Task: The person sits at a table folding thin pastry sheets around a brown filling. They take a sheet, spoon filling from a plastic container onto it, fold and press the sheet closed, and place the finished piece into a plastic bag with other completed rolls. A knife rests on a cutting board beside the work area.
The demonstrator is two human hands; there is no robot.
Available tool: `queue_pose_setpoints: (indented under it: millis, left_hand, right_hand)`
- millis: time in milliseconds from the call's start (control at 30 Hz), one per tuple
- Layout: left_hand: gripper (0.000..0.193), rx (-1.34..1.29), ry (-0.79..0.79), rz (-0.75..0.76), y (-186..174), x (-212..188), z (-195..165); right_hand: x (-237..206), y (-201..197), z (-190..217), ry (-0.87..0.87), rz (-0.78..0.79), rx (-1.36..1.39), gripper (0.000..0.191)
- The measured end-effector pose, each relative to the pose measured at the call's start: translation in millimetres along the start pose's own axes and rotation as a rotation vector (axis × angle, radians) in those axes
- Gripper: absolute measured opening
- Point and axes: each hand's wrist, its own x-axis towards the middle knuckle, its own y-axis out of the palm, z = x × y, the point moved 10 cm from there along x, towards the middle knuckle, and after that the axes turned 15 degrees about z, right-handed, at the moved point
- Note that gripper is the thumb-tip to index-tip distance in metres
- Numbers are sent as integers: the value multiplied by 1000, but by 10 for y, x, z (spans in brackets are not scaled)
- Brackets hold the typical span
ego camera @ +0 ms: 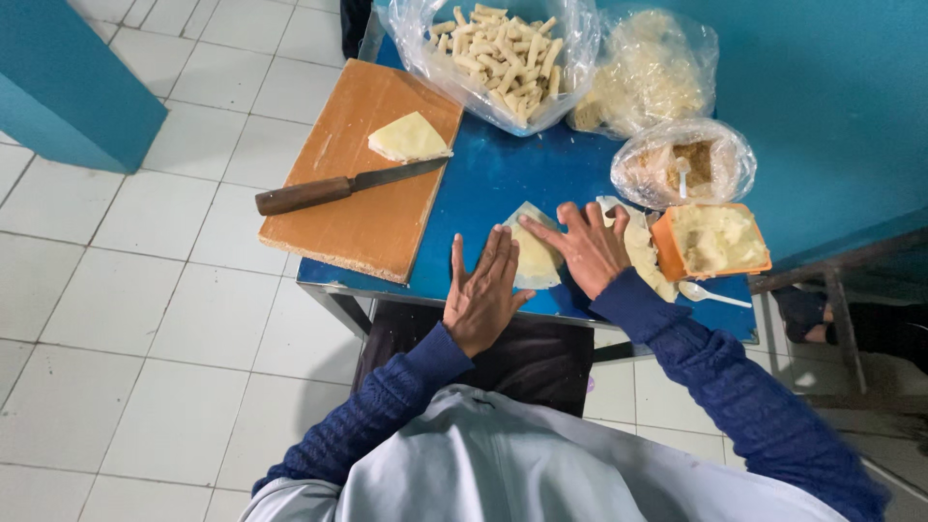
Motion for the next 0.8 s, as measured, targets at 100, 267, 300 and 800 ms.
queue_pose_setpoints:
  millis: [100, 267, 300, 800]
  left_hand:
    - [79, -18, 2, 5, 19, -7, 8]
    - [79, -23, -3, -8, 40, -17, 12]
    - [78, -20, -5, -13, 35, -17, 19]
    - [79, 28, -42, 33, 124, -1, 35]
  right_hand:
    - [48, 17, 58, -8, -24, -73, 82]
    - [240, -8, -67, 29, -44, -44, 82]
    - [250, -29, -120, 51, -35, -9, 79]
    - [-259, -7, 455, 108, -8, -94, 71]
